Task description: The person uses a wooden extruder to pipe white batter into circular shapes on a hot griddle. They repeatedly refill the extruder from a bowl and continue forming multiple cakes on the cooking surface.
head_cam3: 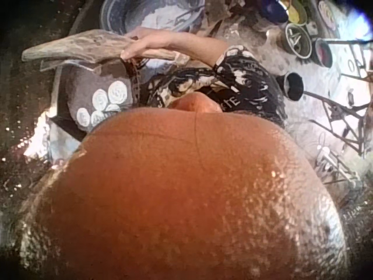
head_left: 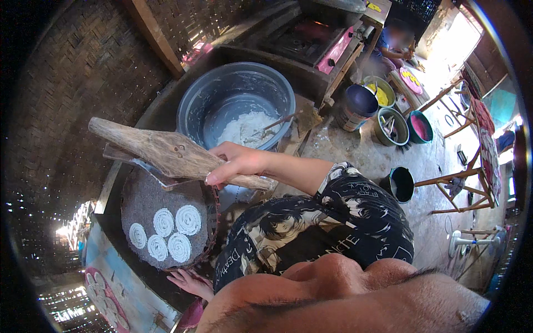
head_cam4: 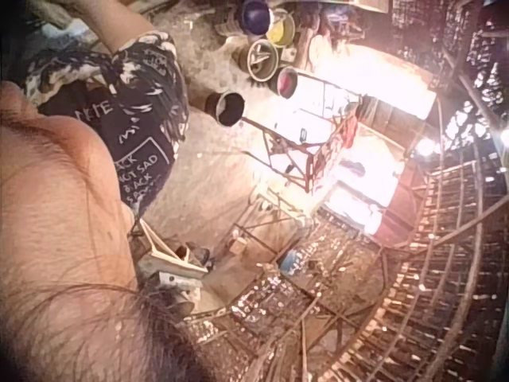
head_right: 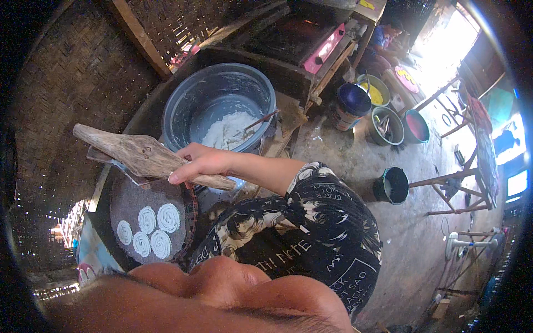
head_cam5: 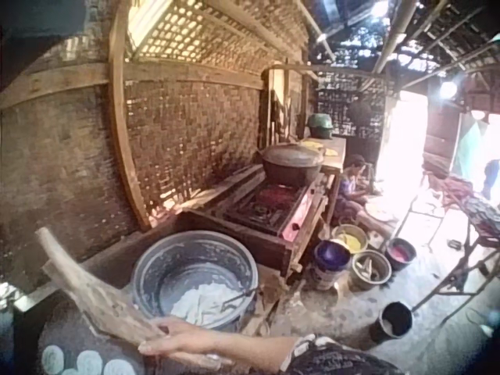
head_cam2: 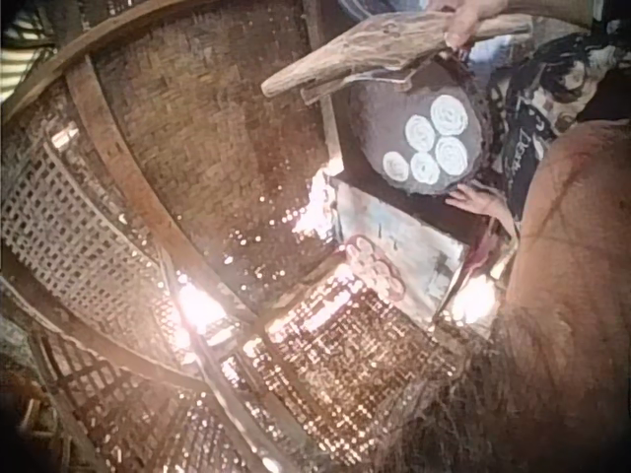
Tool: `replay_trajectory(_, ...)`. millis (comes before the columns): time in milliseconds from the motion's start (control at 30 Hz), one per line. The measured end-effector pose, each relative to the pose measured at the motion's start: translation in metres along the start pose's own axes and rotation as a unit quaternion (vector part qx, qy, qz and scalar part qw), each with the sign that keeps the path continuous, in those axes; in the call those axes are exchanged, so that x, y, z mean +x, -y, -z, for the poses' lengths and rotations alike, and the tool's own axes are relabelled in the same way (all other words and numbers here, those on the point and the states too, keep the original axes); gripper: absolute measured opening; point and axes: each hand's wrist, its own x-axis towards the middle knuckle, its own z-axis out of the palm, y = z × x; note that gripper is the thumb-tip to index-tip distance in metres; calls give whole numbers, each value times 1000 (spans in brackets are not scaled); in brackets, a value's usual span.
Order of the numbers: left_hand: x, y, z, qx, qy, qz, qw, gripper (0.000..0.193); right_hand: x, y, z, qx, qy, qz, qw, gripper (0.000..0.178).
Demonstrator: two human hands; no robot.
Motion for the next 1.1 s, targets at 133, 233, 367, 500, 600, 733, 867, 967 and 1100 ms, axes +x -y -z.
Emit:
replay_trajectory(133, 1, -21, -5, -55, 40, 27, 997, 64, -1, -2, -3, 3, 6, 2, 1000, 47)
replay_trajectory(233, 30, -20, 9, -64, 106, 33, 992, 65, 0, -6, -2, 8, 9, -2, 1000, 47)
replay_trajectory(367, 88, -5, 30, -42, 208, 35, 977, 66, 1, -5, -5, 1, 8, -8, 1000, 49)
replay_trajectory(500, 127, -17, 31, 1, 247, 91, 965, 63, 2, -3, -8, -16, 15, -20, 1000, 50)
replay_trajectory(600, 145, -49, 25, 257, 106, -112, 954, 61, 6, -5, -16, -38, 49, -31, 998, 51)
replay_trajectory(733, 128, -142, -66, -389, 528, 11, 755, 102, 14, -17, -43, -7, 145, -83, 986, 53)
replay_trajectory(867, 99, -197, -132, -305, 362, -107, 874, 132, 17, -28, -54, 94, 260, -197, 940, 56)
replay_trajectory(967, 121, -197, -171, -462, 651, -133, 588, 132, 16, -12, -35, 134, 300, -216, 920, 68)
replay_trajectory(1100, 123, -197, -209, -366, 482, -146, 782, 91, 24, 19, 5, 94, 205, -243, 943, 78)
